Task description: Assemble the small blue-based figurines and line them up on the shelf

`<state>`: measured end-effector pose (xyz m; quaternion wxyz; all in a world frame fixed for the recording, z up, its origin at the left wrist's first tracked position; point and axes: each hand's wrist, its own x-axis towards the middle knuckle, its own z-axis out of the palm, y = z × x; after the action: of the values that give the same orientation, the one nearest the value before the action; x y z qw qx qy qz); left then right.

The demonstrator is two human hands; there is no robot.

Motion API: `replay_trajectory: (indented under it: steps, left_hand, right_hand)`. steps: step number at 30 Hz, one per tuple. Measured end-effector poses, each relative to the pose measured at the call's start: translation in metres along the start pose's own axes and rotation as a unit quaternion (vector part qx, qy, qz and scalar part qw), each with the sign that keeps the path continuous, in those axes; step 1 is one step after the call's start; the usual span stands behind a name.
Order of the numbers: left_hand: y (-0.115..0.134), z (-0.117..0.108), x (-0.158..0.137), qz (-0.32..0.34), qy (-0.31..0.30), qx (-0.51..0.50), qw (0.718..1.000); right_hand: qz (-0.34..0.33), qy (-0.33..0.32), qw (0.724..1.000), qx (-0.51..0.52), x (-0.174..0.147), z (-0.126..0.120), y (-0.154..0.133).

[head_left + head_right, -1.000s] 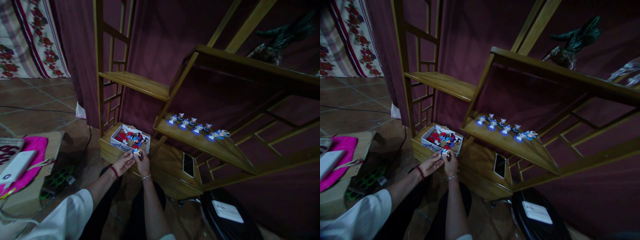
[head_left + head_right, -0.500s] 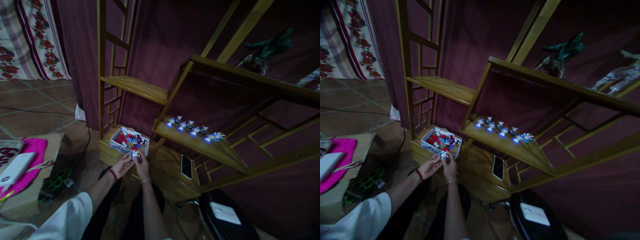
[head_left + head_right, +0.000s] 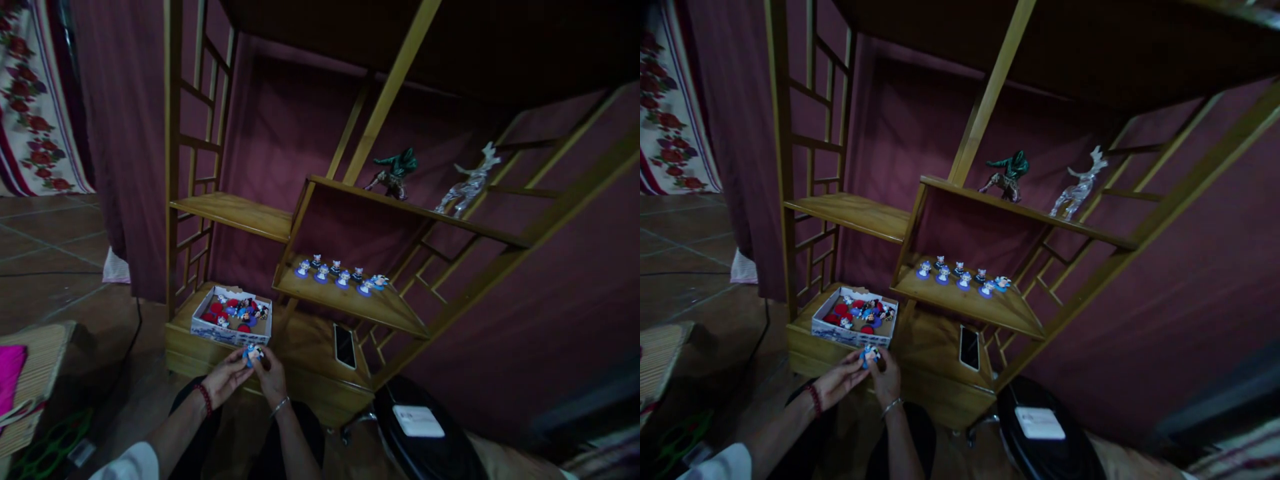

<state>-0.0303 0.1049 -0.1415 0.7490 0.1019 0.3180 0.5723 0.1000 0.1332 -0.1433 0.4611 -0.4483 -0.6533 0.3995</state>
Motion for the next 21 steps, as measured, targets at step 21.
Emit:
replay_trajectory:
  steps: [21]
  left_hand:
    - [-0.016, 0.079, -0.003, -0.041, -0.059, 0.124, 0.99]
  right_hand:
    - [-0.007, 0.06, 0.998, -0.018, -0.015, -0.07, -0.03]
